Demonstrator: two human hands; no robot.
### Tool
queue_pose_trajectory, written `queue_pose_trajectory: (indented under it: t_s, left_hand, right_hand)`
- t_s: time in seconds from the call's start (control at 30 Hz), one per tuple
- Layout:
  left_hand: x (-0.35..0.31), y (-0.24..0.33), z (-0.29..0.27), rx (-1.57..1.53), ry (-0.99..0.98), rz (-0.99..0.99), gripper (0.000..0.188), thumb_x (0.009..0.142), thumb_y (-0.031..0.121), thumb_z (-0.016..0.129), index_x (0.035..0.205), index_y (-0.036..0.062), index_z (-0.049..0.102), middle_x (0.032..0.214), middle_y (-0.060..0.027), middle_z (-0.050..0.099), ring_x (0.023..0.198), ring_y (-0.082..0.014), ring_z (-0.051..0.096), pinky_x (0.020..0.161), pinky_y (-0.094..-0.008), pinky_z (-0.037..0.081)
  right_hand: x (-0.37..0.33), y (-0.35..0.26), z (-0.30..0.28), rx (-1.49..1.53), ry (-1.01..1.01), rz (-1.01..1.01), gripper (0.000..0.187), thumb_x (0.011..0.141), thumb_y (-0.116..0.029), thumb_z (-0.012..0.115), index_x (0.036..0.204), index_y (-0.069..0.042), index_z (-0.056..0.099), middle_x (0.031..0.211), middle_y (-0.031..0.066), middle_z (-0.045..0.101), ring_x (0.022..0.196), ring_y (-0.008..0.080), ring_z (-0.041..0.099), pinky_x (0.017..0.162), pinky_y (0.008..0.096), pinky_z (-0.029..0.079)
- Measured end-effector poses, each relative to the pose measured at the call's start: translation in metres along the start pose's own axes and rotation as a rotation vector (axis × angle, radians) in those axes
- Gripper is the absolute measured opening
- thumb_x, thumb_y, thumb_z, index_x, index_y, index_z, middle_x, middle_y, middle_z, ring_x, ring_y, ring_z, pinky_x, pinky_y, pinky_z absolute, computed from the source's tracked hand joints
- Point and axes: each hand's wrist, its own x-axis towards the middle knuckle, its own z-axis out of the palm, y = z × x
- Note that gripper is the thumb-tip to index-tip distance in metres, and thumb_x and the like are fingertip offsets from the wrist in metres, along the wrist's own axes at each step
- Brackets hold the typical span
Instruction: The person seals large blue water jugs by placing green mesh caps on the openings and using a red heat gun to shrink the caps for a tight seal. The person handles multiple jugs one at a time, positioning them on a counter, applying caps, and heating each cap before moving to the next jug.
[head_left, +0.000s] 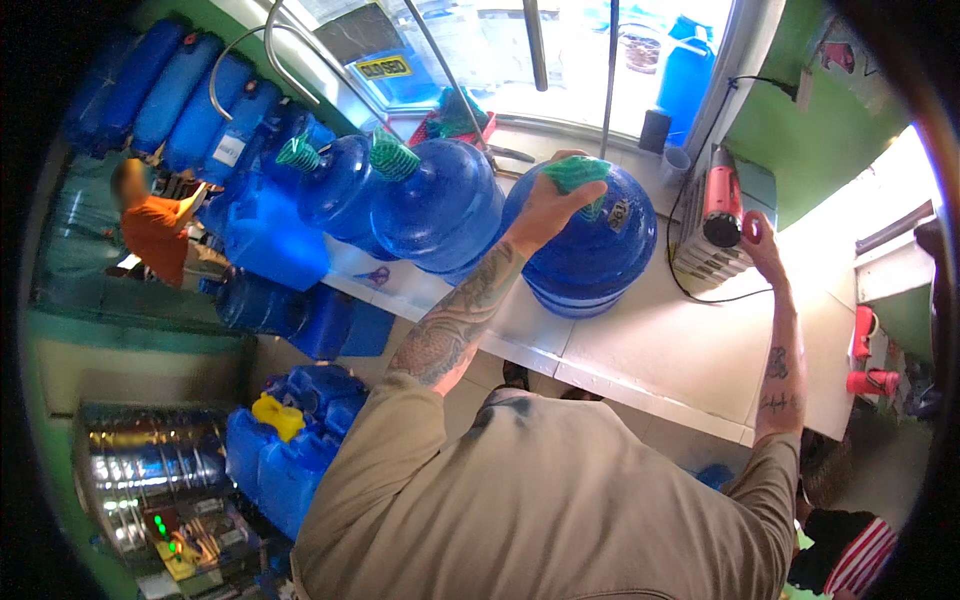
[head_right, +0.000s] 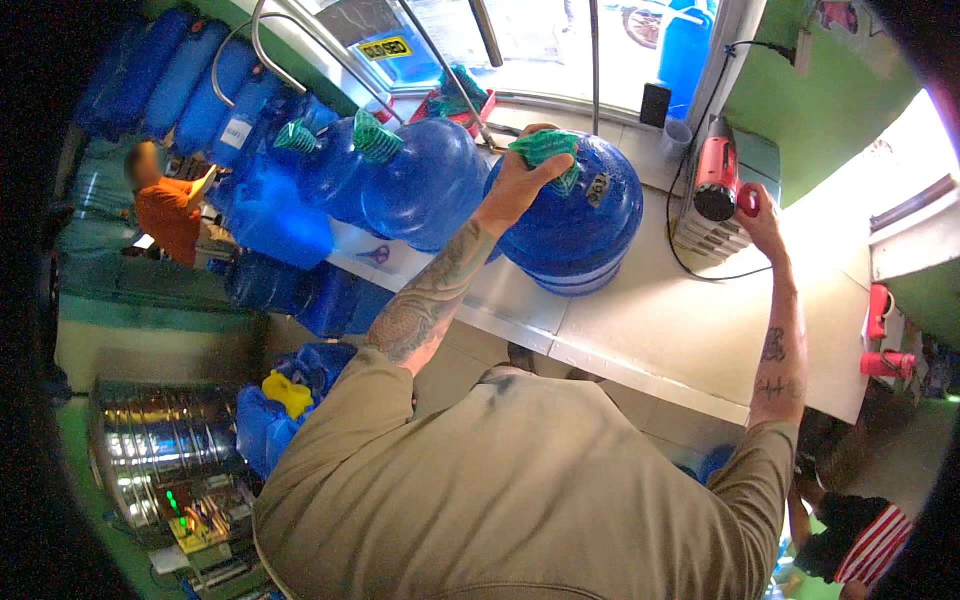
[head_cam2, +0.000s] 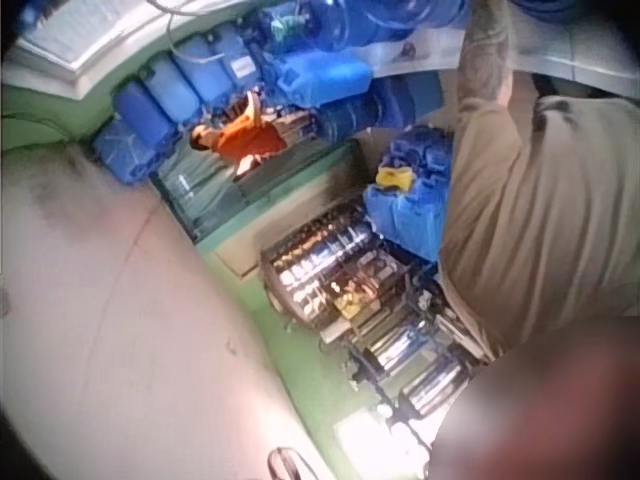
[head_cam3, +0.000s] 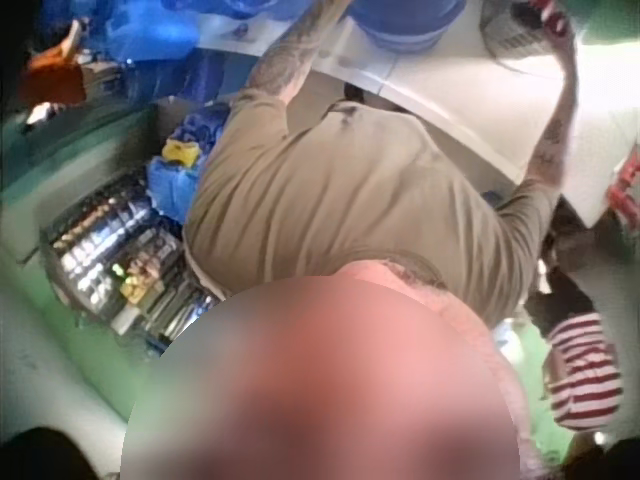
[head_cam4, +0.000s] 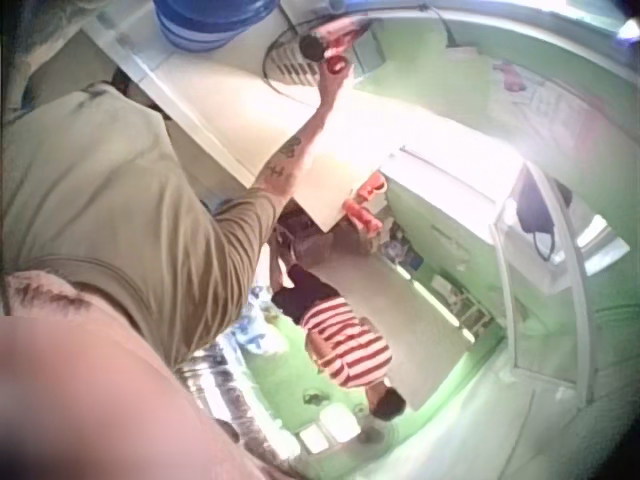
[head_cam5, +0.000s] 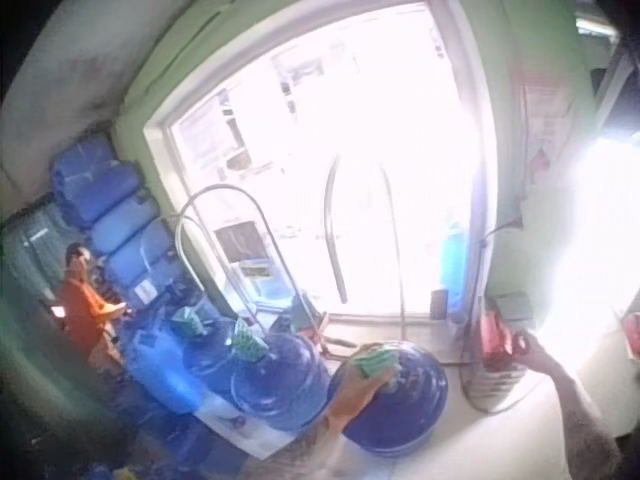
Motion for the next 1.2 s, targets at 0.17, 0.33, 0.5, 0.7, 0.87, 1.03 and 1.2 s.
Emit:
queue_pose_trajectory:
  t_s: [0.17,0.33,0.5,0.7,0.87,1.03,1.2]
  left_hand:
    - [0.003,0.000,-0.005,0.014,-0.068,0.056,0.053,0.088,0.028,0.078,0.126,0.0036,0.052,0.105,-0.0042,0.067,0.097,-0.0099,0.061,0.085,-0.0256,0.051]
    - [0.007,0.000,-0.010,0.015,-0.155,0.111,0.051,0.087,0.027,0.079,0.123,0.0017,0.053,0.102,-0.0040,0.068,0.092,-0.0100,0.063,0.082,-0.0270,0.052]
    - [0.014,-0.005,-0.016,0.036,-0.230,0.174,0.053,0.086,0.029,0.080,0.122,0.0016,0.053,0.101,-0.0073,0.069,0.093,-0.0126,0.066,0.082,-0.0282,0.053]
    - [0.027,-0.019,-0.027,0.096,-0.334,0.237,0.059,0.084,0.036,0.081,0.125,0.0046,0.052,0.104,-0.0125,0.069,0.096,-0.0209,0.068,0.086,-0.0347,0.053]
    - [0.029,-0.031,-0.032,0.107,-0.355,0.363,0.059,0.085,0.037,0.079,0.126,0.0053,0.051,0.110,-0.0150,0.068,0.105,-0.0280,0.066,0.094,-0.0385,0.050]
    - [0.024,-0.032,-0.031,0.072,-0.363,0.322,0.059,0.087,0.036,0.076,0.131,0.0055,0.049,0.116,-0.0163,0.066,0.111,-0.0294,0.064,0.097,-0.0385,0.048]
    - [0.018,-0.028,-0.041,0.092,-0.382,0.299,0.061,0.089,0.036,0.074,0.135,0.0055,0.047,0.118,-0.0165,0.065,0.112,-0.0302,0.064,0.098,-0.0389,0.047]
  right_hand:
    - [-0.131,-0.096,0.027,0.798,0.143,0.194,0.039,0.096,-0.028,0.067,0.127,-0.006,0.056,0.104,0.0048,0.068,0.079,0.0106,0.062,0.068,0.0241,0.052]
    - [-0.198,-0.244,0.043,0.799,0.264,0.148,0.048,0.100,-0.037,0.059,0.128,0.002,0.055,0.107,0.0137,0.068,0.087,0.0175,0.067,0.066,0.0274,0.054]
    - [-0.234,-0.351,0.051,0.786,0.376,0.200,0.048,0.099,-0.039,0.061,0.124,0.002,0.059,0.101,0.0168,0.071,0.081,0.0191,0.069,0.062,0.0266,0.053]
    - [-0.248,-0.396,0.069,0.697,0.444,0.253,0.052,0.098,-0.044,0.061,0.122,0.002,0.060,0.099,0.0163,0.071,0.078,0.0183,0.069,0.059,0.0252,0.052]
    - [-0.249,-0.408,0.076,0.691,0.490,0.285,0.053,0.100,-0.046,0.058,0.121,0.003,0.059,0.098,0.0156,0.071,0.077,0.0175,0.069,0.058,0.0241,0.053]
    - [-0.251,-0.413,0.077,0.736,0.510,0.321,0.053,0.101,-0.047,0.054,0.121,0.002,0.059,0.098,0.0140,0.072,0.077,0.0165,0.069,0.058,0.0240,0.053]
    - [-0.250,-0.415,0.081,0.710,0.524,0.352,0.051,0.102,-0.046,0.054,0.120,0.002,0.060,0.097,0.0133,0.072,0.077,0.0163,0.069,0.057,0.0240,0.052]
